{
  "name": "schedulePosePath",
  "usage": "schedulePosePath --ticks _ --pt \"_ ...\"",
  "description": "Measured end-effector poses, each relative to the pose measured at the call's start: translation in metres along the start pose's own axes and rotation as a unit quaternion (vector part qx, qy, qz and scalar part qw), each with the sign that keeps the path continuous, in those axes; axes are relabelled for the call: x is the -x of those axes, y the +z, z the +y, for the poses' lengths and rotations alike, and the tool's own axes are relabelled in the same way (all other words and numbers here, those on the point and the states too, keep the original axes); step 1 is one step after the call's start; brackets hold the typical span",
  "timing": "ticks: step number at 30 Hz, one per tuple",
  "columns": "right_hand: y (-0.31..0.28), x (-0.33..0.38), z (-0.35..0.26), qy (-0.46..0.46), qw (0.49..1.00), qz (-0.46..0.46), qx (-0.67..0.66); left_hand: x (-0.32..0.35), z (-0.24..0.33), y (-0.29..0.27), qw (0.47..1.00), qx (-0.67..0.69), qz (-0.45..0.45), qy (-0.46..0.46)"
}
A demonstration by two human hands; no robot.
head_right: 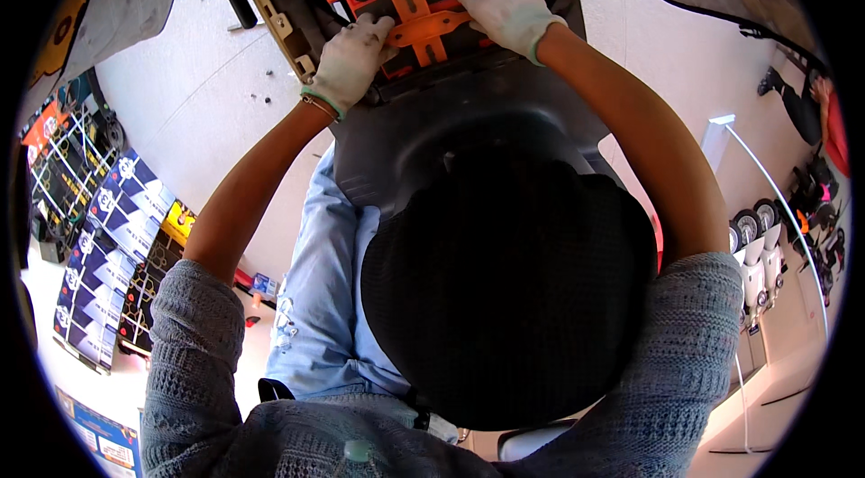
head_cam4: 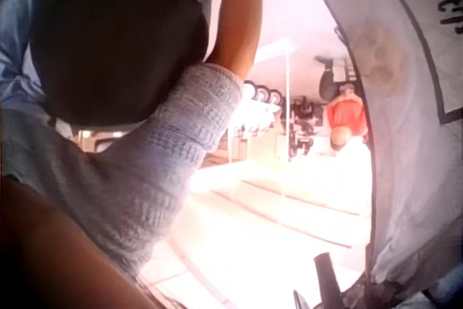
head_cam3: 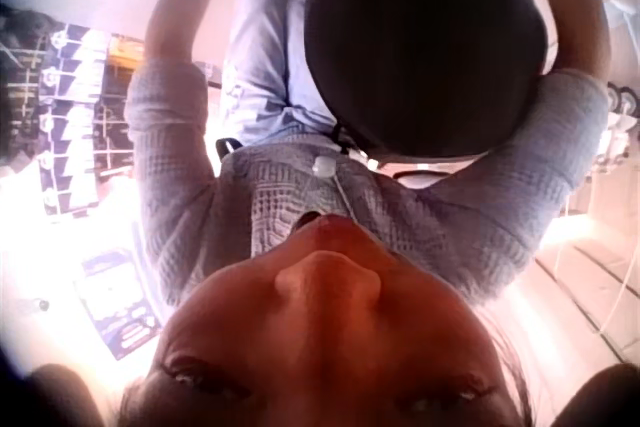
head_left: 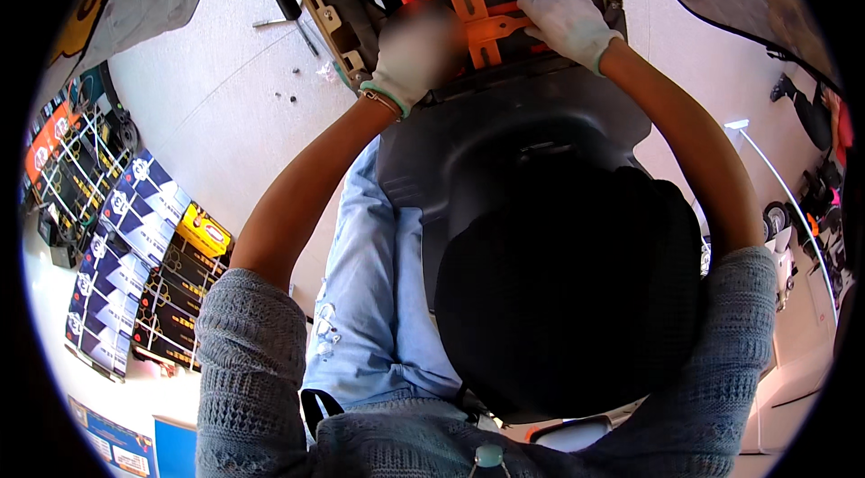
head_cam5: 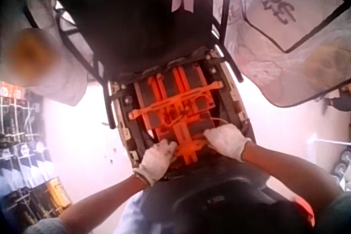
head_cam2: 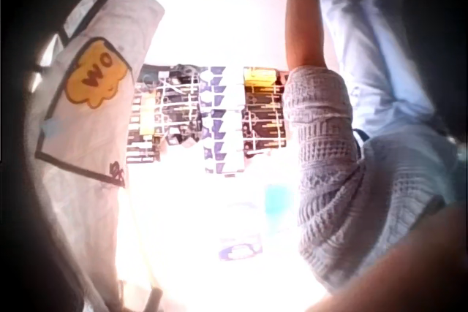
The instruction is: The person assembles the internal components of an electric scooter, securing an orange battery pack with a metal bracket and fastening screws. They then place a black floor mat over the battery compartment and secure it with a screwdriver.
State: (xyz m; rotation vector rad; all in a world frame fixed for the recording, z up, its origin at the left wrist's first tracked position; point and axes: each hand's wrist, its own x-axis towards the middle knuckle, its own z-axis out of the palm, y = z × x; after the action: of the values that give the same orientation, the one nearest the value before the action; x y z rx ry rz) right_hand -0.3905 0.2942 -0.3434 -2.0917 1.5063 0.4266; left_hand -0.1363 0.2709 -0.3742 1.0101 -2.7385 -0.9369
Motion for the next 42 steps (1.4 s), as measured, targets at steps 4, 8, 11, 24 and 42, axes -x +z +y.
schedulePosePath --ticks 4,8,11,24,42 --pt "0.012 0.002 0.002 -0.001 0.999 0.021 -0.026 -0.002 0.006 -0.007 1.000 -0.017 -0.020 -0.010" --pt "0.017 0.007 0.012 -0.018 0.993 0.073 -0.090 -0.003 0.013 -0.010 0.999 0.010 -0.033 -0.037" --pt "0.016 0.011 0.019 -0.013 0.994 0.022 -0.109 -0.013 0.012 -0.007 0.994 0.032 -0.067 -0.077" --pt "0.027 0.026 0.009 0.027 0.981 0.113 -0.155 0.000 0.068 0.002 0.949 0.057 -0.014 -0.311" --pt "0.035 0.032 0.008 0.049 0.979 0.136 -0.141 -0.006 0.050 0.010 0.966 -0.011 0.083 -0.246"
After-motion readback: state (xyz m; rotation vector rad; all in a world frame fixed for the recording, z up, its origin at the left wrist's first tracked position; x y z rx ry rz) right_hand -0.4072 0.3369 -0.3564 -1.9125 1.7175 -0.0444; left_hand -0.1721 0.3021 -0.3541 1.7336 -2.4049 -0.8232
